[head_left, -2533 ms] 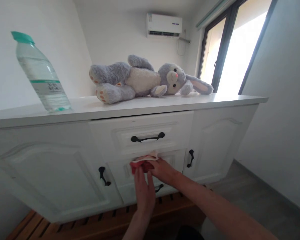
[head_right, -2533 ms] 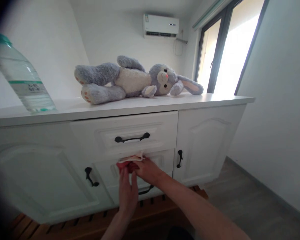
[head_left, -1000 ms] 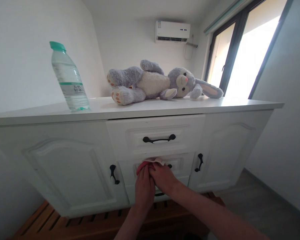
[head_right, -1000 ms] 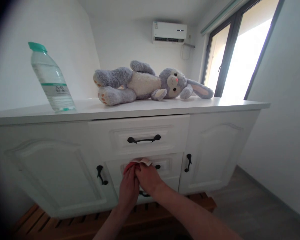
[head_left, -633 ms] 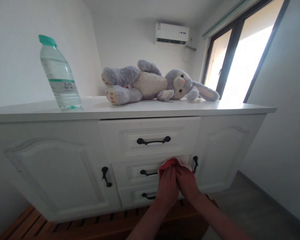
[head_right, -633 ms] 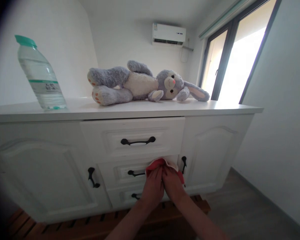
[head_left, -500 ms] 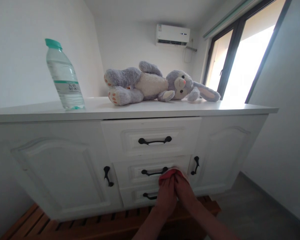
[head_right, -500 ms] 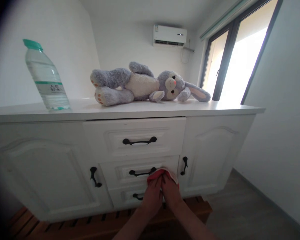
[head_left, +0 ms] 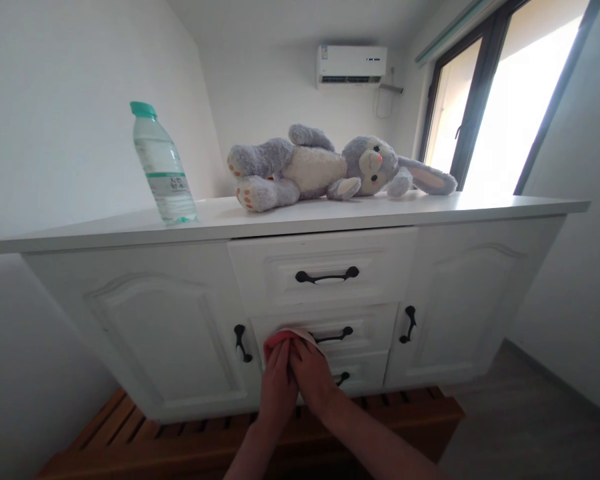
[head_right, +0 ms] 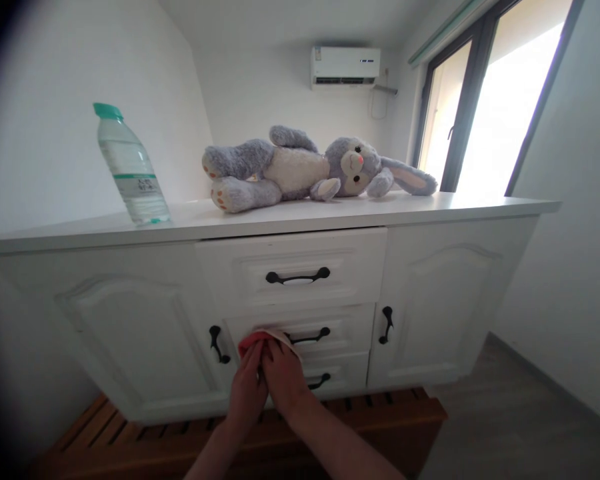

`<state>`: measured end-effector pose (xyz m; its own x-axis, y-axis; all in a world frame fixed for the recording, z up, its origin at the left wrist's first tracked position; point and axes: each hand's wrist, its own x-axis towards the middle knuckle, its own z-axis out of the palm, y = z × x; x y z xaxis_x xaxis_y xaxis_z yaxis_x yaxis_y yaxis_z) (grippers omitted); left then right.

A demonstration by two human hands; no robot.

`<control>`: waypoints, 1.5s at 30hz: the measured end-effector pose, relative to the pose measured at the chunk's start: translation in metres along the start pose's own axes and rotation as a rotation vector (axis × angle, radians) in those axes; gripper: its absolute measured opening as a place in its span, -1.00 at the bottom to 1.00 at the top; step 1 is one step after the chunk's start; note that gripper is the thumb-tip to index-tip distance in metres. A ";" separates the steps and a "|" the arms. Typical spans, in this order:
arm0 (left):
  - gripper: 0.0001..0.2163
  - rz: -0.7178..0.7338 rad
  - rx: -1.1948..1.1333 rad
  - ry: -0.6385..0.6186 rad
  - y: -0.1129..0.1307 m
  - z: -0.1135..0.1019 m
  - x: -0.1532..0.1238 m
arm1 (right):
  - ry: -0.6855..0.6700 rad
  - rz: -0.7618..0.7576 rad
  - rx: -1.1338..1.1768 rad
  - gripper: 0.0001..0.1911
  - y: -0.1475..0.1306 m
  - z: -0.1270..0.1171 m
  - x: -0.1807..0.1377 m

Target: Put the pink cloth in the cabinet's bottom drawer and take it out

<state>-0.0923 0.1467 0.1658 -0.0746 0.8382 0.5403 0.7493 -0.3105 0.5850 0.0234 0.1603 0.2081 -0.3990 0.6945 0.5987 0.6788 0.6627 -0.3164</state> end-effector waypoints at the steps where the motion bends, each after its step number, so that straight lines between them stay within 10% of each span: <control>1: -0.51 0.027 -0.019 0.041 0.004 -0.005 0.004 | 0.008 -0.024 -0.046 -0.60 -0.003 -0.005 0.003; 12: -0.56 -0.118 -0.102 0.048 -0.012 0.010 -0.072 | -0.004 0.028 0.214 -0.35 0.002 0.018 -0.076; 19: -0.62 -0.181 -0.191 0.127 0.007 -0.004 -0.077 | 0.315 -0.060 -0.096 -0.41 0.011 -0.068 -0.037; 27: -0.67 -0.309 -0.381 0.129 0.011 0.001 -0.085 | -0.206 0.061 -0.376 -0.63 0.042 -0.065 -0.008; 38: -0.63 -0.457 -0.458 0.057 0.015 -0.010 -0.088 | -0.461 0.159 -0.214 -0.72 0.033 -0.098 0.028; 45: -0.60 -0.587 -0.580 0.106 0.029 0.000 -0.094 | -0.065 0.048 0.113 -0.46 0.008 -0.061 -0.047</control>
<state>-0.0636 0.0582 0.1321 -0.4306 0.8983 0.0876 0.1138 -0.0422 0.9926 0.0854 0.1163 0.2226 -0.4097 0.7404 0.5329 0.6259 0.6531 -0.4262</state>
